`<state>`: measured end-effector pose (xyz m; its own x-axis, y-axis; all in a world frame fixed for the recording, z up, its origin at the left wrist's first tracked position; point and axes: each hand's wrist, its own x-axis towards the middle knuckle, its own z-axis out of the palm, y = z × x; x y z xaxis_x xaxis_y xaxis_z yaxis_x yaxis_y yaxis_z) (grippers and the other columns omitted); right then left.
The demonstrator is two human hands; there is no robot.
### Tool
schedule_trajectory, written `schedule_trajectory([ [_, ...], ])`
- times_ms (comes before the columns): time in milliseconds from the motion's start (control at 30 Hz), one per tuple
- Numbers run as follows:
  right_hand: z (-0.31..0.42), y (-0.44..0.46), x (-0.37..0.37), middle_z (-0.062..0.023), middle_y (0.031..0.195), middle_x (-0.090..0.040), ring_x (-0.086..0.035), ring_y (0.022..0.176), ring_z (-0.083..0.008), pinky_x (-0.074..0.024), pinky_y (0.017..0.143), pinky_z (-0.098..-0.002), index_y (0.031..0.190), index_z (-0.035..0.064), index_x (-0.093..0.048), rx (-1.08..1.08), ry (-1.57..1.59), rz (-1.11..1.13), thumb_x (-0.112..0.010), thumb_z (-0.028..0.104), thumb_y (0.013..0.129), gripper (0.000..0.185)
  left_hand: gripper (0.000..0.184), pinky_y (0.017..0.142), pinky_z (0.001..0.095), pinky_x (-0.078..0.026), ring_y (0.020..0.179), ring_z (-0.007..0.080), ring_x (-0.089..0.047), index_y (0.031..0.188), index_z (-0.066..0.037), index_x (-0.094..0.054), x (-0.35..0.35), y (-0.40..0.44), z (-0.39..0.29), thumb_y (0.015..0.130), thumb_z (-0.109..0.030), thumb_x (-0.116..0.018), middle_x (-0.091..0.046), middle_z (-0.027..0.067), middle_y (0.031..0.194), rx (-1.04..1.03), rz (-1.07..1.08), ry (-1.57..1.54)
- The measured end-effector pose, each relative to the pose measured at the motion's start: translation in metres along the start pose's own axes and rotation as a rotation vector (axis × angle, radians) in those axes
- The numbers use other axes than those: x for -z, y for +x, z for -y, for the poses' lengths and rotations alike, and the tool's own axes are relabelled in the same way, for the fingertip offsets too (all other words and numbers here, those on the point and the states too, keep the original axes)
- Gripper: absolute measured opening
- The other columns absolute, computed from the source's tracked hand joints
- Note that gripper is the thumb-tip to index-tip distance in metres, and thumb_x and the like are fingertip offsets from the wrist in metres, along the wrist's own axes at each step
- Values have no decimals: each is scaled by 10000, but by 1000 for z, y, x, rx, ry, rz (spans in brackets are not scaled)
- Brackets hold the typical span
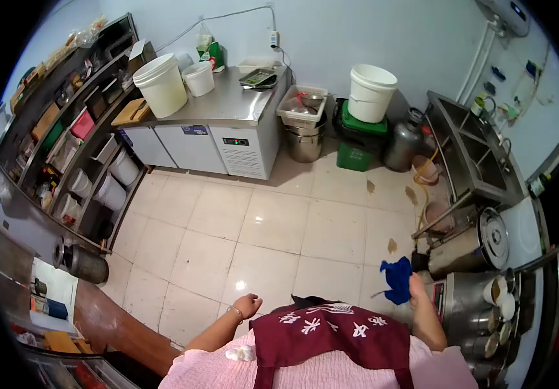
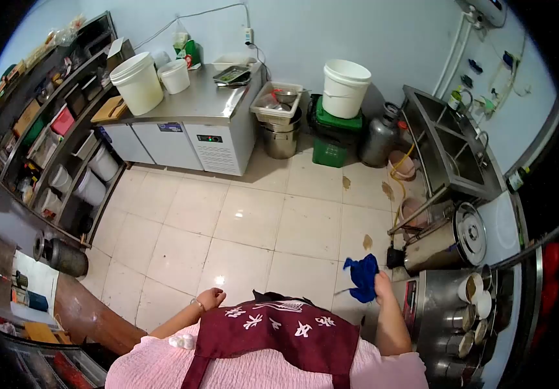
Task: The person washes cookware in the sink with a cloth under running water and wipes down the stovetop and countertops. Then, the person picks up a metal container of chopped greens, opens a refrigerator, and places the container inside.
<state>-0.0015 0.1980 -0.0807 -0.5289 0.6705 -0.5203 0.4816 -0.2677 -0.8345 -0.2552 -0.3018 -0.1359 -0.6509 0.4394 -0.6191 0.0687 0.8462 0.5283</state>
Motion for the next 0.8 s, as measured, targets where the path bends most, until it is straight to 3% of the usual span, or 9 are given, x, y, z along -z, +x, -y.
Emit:
schedule_trajectory([
  [33, 10, 20, -16, -76, 921, -594, -577, 804, -190, -477, 726, -330, 1031, 9, -562, 34, -405, 3, -401, 118, 871, 251, 541, 872, 363, -459, 990, 322, -594, 1135, 31, -557, 11, 11, 0, 847, -420, -481, -619, 218, 1041, -27, -44, 20],
  [67, 15, 36, -28, -76, 921, -594, -577, 804, -190, -477, 726, -330, 1031, 9, -562, 39, -412, 10, -401, 118, 871, 251, 533, 871, 366, -459, 983, 324, -596, 1145, 24, -551, 21, 19, -3, 846, -412, -485, -621, 218, 1035, -25, -64, 15],
  [133, 33, 64, -52, -61, 902, -591, -567, 803, -170, -456, 743, -295, 1011, 15, -570, 52, 234, 192, -429, 111, 860, 227, 533, 871, 366, -459, 982, 325, -596, 1149, 23, -549, 31, 46, -2, 846, -411, -486, -621, 217, 1036, -12, -65, -45],
  [233, 80, 98, -90, -53, 894, -587, -558, 800, -160, -445, 769, -288, 987, 23, -580, -1, 330, 222, -425, 72, 828, 227, 530, 863, 368, -463, 974, 326, -600, 1153, 19, -547, 40, 85, -4, 843, -408, -497, -624, 214, 1032, 23, -53, -91],
  [333, 110, 172, -121, -54, 877, -582, -562, 800, -165, -478, 754, -312, 950, 37, -565, -10, 290, 306, -403, 55, 820, 208, 520, 858, 371, -467, 955, 319, -609, 1159, 22, -542, 57, 141, 8, 844, -391, -508, -632, 208, 1013, -10, 47, -57],
  [433, 152, 245, -174, -46, 847, -572, -561, 769, -164, -495, 690, -313, 908, 47, -547, -65, 450, 327, -411, 69, 835, 156, 459, 867, 367, -457, 971, 317, -602, 1062, 9, -611, 89, 164, 8, 847, -382, -503, -625, 211, 1027, 98, -138, -148],
  [500, 188, 285, -223, -43, 841, -571, -556, 740, -159, -491, 680, -305, 912, 43, -544, -17, 361, 391, -406, 67, 835, 160, 436, 866, 367, -454, 976, 316, -599, 1026, 4, -629, 119, 163, -5, 847, -372, -499, -627, 209, 1018, 285, -167, -187],
  [700, 273, 392, -366, -70, 865, -574, -555, 751, -173, -477, 683, -315, 958, 16, -540, 19, 159, 509, -381, 80, 854, 201, 429, 763, 364, -479, 846, 310, -635, 963, 24, -640, 153, 157, 0, 820, -352, -491, -660, 186, 883, 506, -285, -382],
  [800, 309, 428, -446, -64, 872, -561, -536, 798, -175, -458, 740, -319, 931, 24, -532, 60, 175, 587, -395, 79, 828, 180, 434, 750, 367, -483, 819, 305, -640, 925, 20, -653, 120, 163, 48, 792, -374, -530, -660, 192, 858, 564, -239, -433],
])
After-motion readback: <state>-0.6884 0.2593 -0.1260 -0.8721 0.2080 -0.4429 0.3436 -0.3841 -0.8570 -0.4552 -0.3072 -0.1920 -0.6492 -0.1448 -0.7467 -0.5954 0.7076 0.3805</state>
